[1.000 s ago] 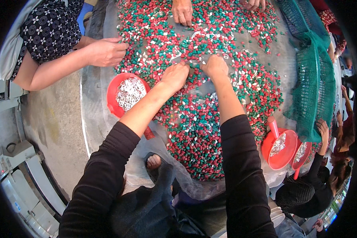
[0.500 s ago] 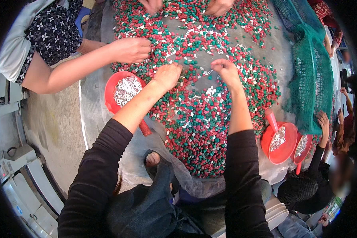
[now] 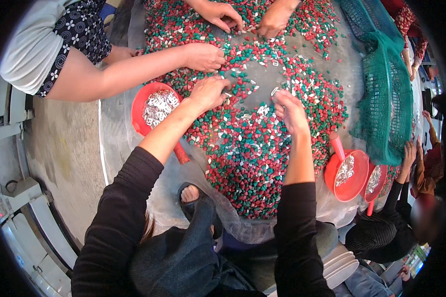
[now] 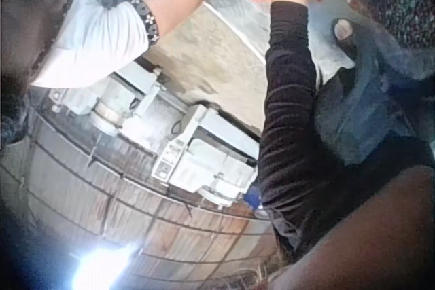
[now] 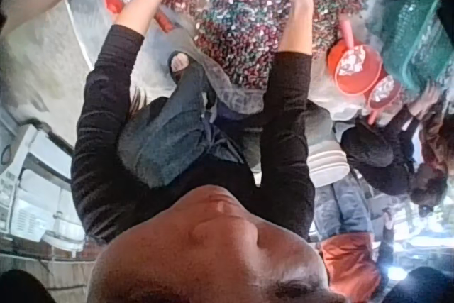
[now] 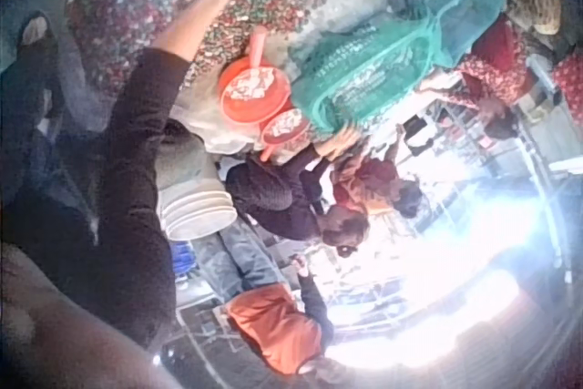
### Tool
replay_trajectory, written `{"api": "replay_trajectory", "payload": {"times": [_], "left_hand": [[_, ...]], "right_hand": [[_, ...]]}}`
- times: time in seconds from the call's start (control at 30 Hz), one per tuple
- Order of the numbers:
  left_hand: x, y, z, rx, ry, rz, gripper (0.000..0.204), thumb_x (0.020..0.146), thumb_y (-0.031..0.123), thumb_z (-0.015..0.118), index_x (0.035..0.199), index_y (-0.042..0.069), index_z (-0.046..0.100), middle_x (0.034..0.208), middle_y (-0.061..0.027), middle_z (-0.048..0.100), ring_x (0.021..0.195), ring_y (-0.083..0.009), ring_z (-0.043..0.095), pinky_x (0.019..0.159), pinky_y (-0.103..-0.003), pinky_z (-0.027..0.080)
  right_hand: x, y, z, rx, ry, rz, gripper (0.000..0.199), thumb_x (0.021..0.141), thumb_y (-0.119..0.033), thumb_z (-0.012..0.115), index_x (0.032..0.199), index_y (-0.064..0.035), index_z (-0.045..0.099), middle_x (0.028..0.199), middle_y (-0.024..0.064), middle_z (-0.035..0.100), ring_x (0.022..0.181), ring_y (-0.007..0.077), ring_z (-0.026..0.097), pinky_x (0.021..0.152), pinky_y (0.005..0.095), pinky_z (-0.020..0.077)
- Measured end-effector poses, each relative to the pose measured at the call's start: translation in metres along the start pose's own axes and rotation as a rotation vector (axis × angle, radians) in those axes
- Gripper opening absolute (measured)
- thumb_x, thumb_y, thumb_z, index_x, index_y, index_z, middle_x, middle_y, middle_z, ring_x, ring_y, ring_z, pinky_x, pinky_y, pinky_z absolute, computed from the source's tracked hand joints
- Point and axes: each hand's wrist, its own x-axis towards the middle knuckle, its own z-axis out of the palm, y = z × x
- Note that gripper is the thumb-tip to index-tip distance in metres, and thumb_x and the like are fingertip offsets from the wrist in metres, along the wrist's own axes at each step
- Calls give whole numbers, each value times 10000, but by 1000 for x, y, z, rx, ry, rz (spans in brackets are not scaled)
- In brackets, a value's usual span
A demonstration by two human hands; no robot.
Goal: The person sits at a table and sorts small red, green, and white plastic caps by hand, picking them from a large pile and placing them into red bowls. The person also adjusts a large plastic sheet covering the pile and moves a green basket.
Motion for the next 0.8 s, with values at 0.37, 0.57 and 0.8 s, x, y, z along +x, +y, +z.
{"api": "replay_trajectory", "payload": {"times": [0.37,0.57,0.8], "left_hand": [[-2,2,8,101,-60,11,263,679,64,584,939,40,553,881,-149,613,844,-316,588,746,-423,451],[-5,15,16,-286,46,-161,278,738,118,584,1001,32,560,762,-113,618,741,-236,618,665,-359,470],[-6,55,5,-1063,318,-90,172,834,49,519,989,19,585,870,-93,648,762,-163,639,677,-258,483]], "right_hand": [[4,11,20,-898,548,35,215,742,-242,644,823,-43,649,748,59,646,634,181,579,588,308,451],[45,1,38,-1357,834,274,212,719,-297,669,808,-104,672,846,131,653,853,281,618,745,376,484],[29,16,23,-144,405,151,172,788,-192,607,828,-26,592,622,27,569,533,125,525,493,234,401]]}}
